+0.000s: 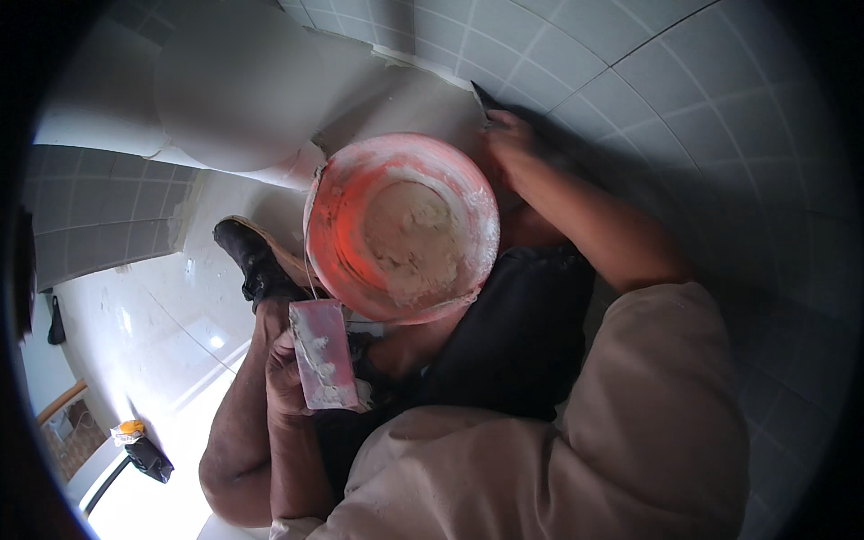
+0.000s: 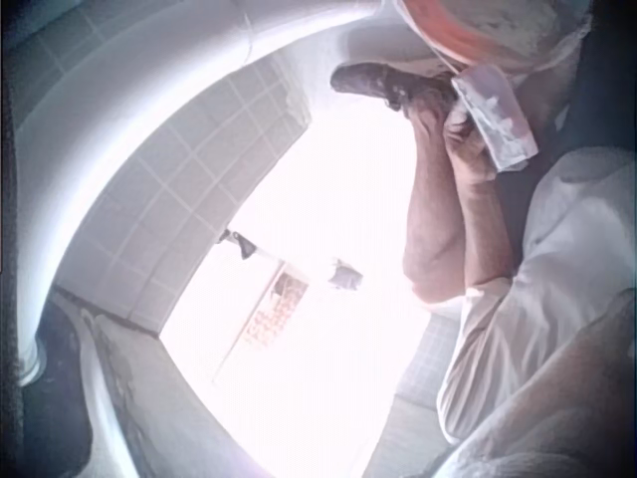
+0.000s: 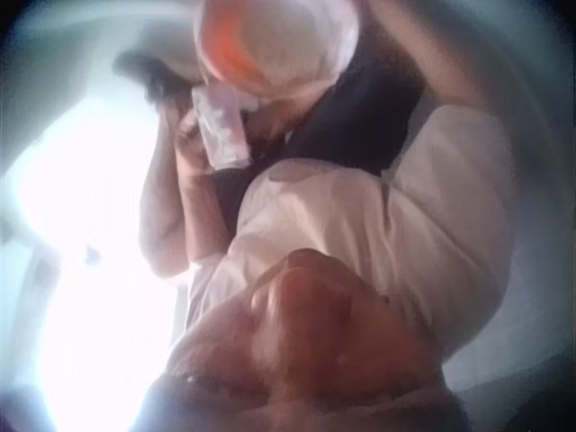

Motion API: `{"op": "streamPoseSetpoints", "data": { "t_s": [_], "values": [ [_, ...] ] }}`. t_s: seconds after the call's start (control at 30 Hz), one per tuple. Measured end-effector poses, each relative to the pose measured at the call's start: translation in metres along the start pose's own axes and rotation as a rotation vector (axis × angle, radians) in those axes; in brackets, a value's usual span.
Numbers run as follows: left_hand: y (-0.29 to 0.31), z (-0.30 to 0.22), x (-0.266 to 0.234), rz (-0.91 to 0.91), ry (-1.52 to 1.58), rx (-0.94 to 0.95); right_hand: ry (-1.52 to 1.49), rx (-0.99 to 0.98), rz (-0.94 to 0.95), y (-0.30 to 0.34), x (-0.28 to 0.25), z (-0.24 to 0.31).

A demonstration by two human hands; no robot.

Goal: The person applies a white substance from a bucket to a wall joint using a putty knife and a flat application tool, smoothing the material along the base of the tiled wall.

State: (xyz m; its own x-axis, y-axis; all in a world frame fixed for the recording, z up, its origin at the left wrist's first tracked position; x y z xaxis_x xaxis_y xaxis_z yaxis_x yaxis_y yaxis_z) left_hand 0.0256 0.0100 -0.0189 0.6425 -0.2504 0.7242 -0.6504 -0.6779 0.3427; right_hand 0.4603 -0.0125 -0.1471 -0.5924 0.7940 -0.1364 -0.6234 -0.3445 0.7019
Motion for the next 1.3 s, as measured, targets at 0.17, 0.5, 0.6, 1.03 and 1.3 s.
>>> {"op": "streamPoseSetpoints", "data": {
  "t_s": [0.17, 0.5, 0.6, 1.03, 1.3],
  "values": [
    [-0.014, 0.003, 0.008, -0.046, 0.066, 0.055, 0.228, -0.095, -0.123, 0.073, -0.035, 0.024],
    [-0.071, 0.033, 0.064, 0.048, 0.368, 0.004, -0.078, -0.002, 0.844, 0.243, -0.011, 0.024],
    [-0.077, 0.038, 0.065, 0.058, 0.392, -0.01, -0.007, 0.041, 0.948, 0.247, 0.002, -0.004],
    [-0.08, 0.004, 0.061, 0.117, 0.044, 0.156, 0.33, -0.627, 0.535, 0.261, -0.016, 0.031],
    [-0.08, 0.006, 0.061, 0.163, 0.068, 0.121, 0.516, -1.088, 0.257, 0.265, -0.014, 0.049]
  ]
}}
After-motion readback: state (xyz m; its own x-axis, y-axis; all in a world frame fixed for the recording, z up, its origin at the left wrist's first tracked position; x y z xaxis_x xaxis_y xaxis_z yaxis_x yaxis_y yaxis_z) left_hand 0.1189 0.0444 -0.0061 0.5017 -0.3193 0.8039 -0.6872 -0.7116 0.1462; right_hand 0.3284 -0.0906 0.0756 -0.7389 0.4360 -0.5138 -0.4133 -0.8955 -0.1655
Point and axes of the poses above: each hand's wrist, its own y-axis away from the middle knuckle, its own x-axis out of the palm, z = x × y, the point moved 5 cm from there along -y, towards the middle knuckle, and after that the axes turned 13 degrees about x, right-handed, at the moved point
